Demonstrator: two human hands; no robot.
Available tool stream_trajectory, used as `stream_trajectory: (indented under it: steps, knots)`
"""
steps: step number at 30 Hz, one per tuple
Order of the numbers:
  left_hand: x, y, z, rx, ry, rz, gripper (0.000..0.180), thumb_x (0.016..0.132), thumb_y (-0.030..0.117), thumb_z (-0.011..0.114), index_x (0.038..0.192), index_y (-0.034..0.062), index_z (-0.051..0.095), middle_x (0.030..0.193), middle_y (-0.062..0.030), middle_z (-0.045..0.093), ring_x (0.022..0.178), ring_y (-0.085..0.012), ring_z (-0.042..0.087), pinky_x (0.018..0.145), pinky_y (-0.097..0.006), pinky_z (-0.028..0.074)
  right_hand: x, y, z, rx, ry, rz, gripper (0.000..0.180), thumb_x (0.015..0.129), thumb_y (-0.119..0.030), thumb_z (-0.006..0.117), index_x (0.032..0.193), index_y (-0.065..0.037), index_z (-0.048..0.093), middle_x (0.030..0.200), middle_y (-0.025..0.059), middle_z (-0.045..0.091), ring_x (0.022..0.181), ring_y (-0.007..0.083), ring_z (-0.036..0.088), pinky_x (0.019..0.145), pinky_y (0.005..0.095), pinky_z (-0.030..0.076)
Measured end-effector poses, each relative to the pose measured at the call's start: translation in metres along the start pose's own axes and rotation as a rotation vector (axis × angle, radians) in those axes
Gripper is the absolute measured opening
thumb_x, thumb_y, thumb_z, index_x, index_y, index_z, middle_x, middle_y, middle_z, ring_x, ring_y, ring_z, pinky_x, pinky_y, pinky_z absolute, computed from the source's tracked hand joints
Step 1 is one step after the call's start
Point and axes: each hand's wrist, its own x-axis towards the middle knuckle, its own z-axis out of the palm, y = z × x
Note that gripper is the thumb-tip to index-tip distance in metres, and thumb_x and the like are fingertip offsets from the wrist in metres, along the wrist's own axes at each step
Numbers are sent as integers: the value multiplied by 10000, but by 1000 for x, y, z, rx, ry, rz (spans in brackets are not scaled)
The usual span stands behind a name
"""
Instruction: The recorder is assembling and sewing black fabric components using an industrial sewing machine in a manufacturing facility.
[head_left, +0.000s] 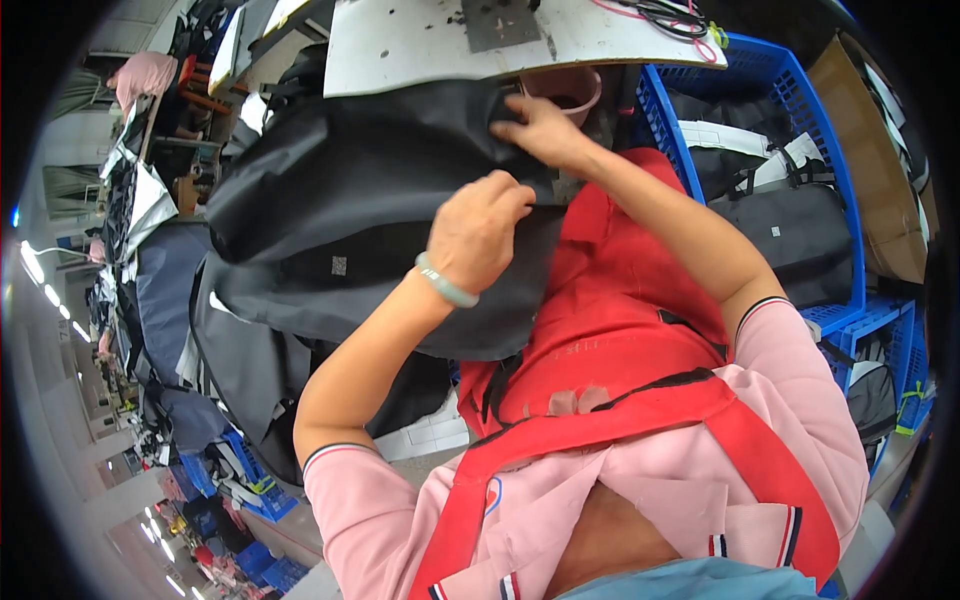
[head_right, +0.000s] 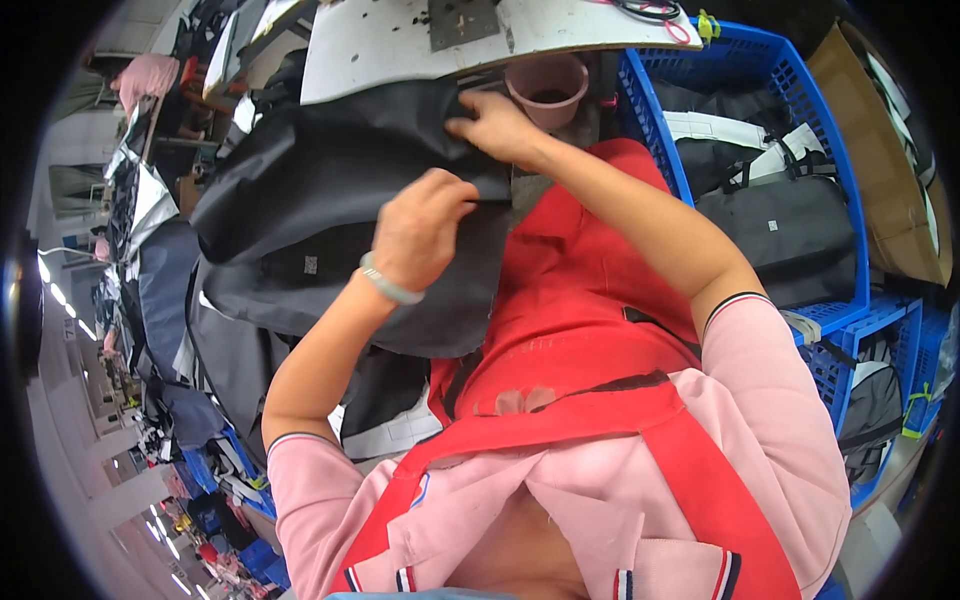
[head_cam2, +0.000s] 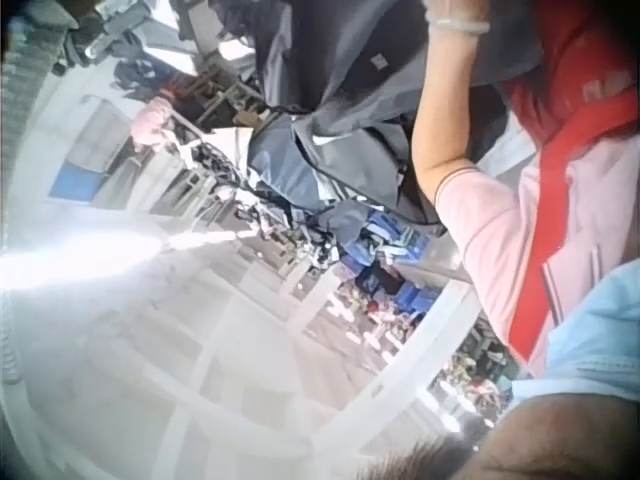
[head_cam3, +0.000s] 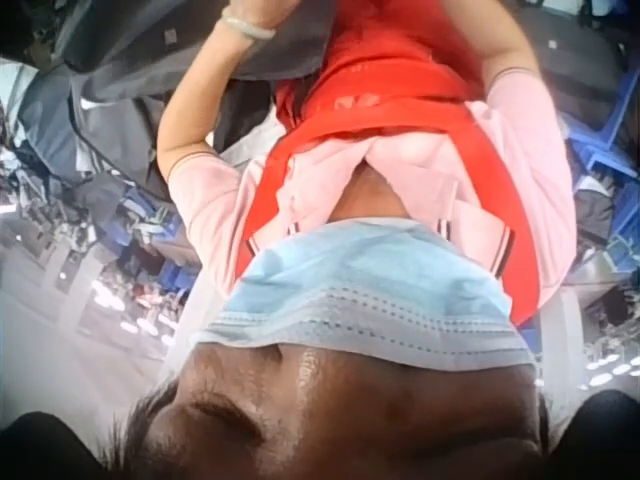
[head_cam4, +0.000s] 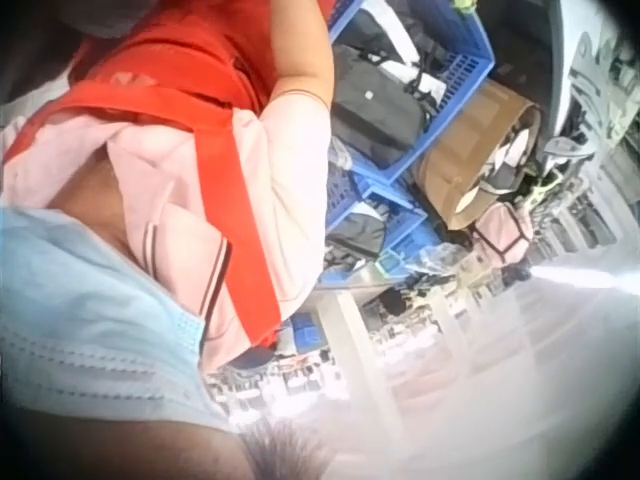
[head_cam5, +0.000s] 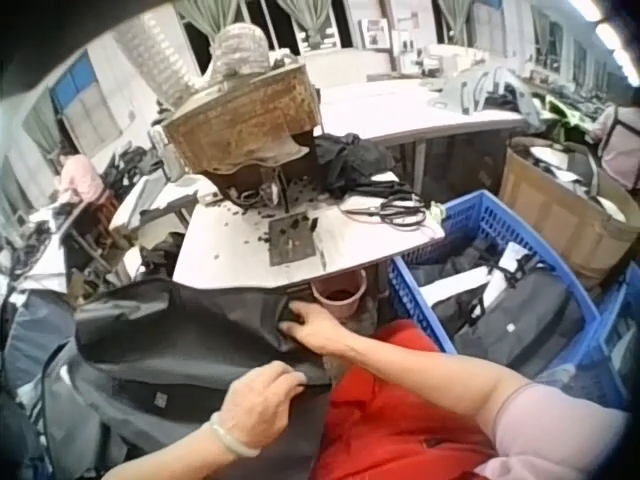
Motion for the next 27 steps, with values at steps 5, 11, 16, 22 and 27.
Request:
stream_trajectory:
  steps: [5,11,16,22,27]
  knots:
    - [66,-15,-61,48,143,-59,43,819,65,640,849,36,642,816,-126,595,748,-346,610,670,-397,492,-43,-2,45,779,-171,120,213,854,-170,660,1032,-53,651,885,0,653,784,91,579,660,275,468]
    - [113,-98,-68,-271,358,-402,111,829,84,682,884,-9,704,753,-80,682,654,-144,599,655,-272,484,-12,1,28,859,-159,363,277,896,-165,631,1138,-41,579,743,-33,588,571,45,463,500,215,337]
    - [147,-113,-63,-285,341,-489,154,829,93,691,929,-23,712,727,-57,661,640,-113,553,625,-261,455,-8,-26,8,895,-85,409,92,947,-161,575,994,-82,573,679,-59,511,529,34,419,469,203,347]
    - [170,-130,-53,-226,352,-517,162,827,106,697,923,-23,714,740,-79,670,662,-143,575,657,-279,470,5,-20,-3,1012,-59,400,76,952,-170,562,896,-119,549,680,-35,529,537,55,469,453,208,356]
    - [177,-140,-48,-203,358,-465,155,819,114,705,916,-5,720,758,-100,688,682,-176,614,683,-297,485,4,-19,-5,990,-43,384,80,955,-185,550,931,-110,536,688,-20,548,544,64,489,467,215,380]
